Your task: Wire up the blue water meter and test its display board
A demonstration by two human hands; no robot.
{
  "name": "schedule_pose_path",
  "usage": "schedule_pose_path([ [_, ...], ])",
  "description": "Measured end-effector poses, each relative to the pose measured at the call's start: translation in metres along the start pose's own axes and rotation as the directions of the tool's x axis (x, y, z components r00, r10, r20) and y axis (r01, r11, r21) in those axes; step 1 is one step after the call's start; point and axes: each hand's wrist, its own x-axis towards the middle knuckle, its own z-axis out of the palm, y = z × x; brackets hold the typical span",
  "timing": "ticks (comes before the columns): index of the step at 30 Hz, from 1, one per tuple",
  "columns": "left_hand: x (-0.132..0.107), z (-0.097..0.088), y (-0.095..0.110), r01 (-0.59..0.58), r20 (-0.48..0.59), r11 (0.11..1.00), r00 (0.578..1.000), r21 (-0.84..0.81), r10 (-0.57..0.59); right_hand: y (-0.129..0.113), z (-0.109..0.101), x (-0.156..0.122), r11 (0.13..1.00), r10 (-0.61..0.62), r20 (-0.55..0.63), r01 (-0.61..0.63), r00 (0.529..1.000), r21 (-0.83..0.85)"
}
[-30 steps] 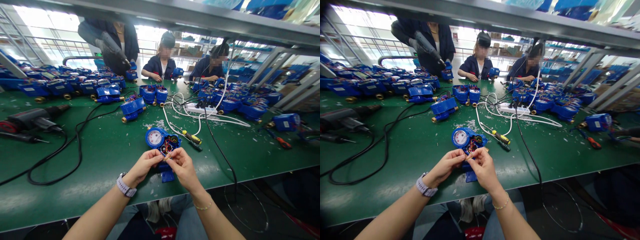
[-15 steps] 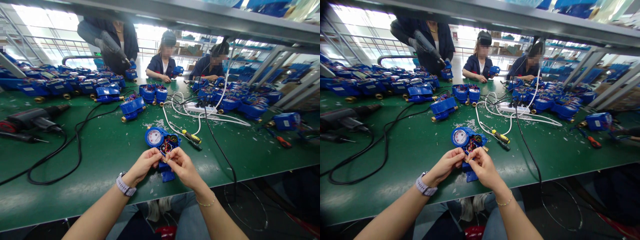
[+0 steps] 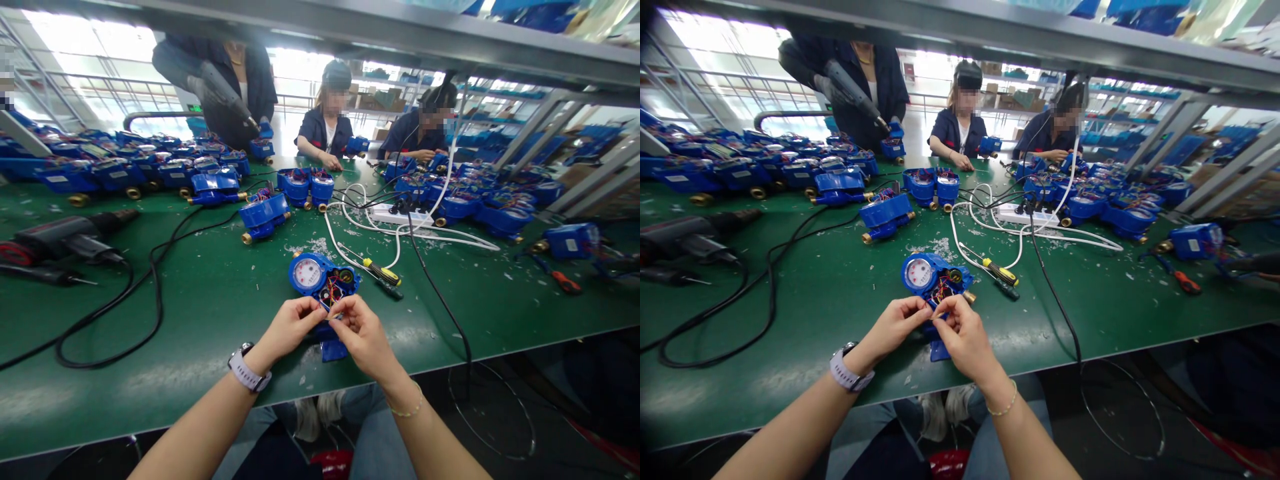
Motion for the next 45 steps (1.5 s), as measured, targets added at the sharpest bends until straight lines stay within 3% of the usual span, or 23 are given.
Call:
schedule_pose_path([
  [8,0.002,0.002,-0.001,0.033,-0.061,0.999,0.997,-0.034,-0.035,0.002,-0.005,-0.002,0.997,-0.049,0.102,0.054,0.994,-0.047],
  [11,0.001,0.001,0.002,0.016,-0.037,0.999,0.999,-0.042,-0.018,0.004,-0.004,-0.002,0.999,-0.023,0.056,0.024,0.998,-0.024],
  [17,-0.003,-0.004,0.004,0.002,0.114,0.991,0.993,-0.132,0.013,0.005,0.002,0.0,0.992,0.04,-0.086,-0.029,0.996,0.127],
  [27,-0.002,0.001,-0.001,-0.022,0.076,0.988,0.997,-0.154,0.034,0.002,0.003,0.001,0.967,0.118,-0.123,-0.086,0.985,0.239],
  [30,-0.006,0.005,0.0,-0.149,-0.098,0.988,0.985,-0.046,0.144,0.002,0.003,0.001,0.98,0.101,-0.122,-0.077,0.987,0.185],
  [32,-0.009,0.006,0.002,-0.286,-0.193,0.943,0.929,0.168,0.316,0.002,0.003,0.001,0.989,0.079,-0.109,-0.064,0.991,0.136],
  [35,-0.012,0.005,0.006,-0.406,-0.133,0.815,0.859,0.413,0.495,0.001,0.004,0.002,0.994,0.06,-0.097,-0.05,0.993,0.098],
  [40,-0.011,0.004,0.009,-0.391,-0.117,0.835,0.877,0.388,0.466,0.0,0.006,0.005,0.988,0.092,-0.14,-0.073,0.986,0.133],
  [45,-0.011,0.004,0.012,-0.373,-0.126,0.857,0.89,0.355,0.439,-0.003,0.007,0.005,0.956,0.134,-0.152,-0.088,0.979,0.28],
])
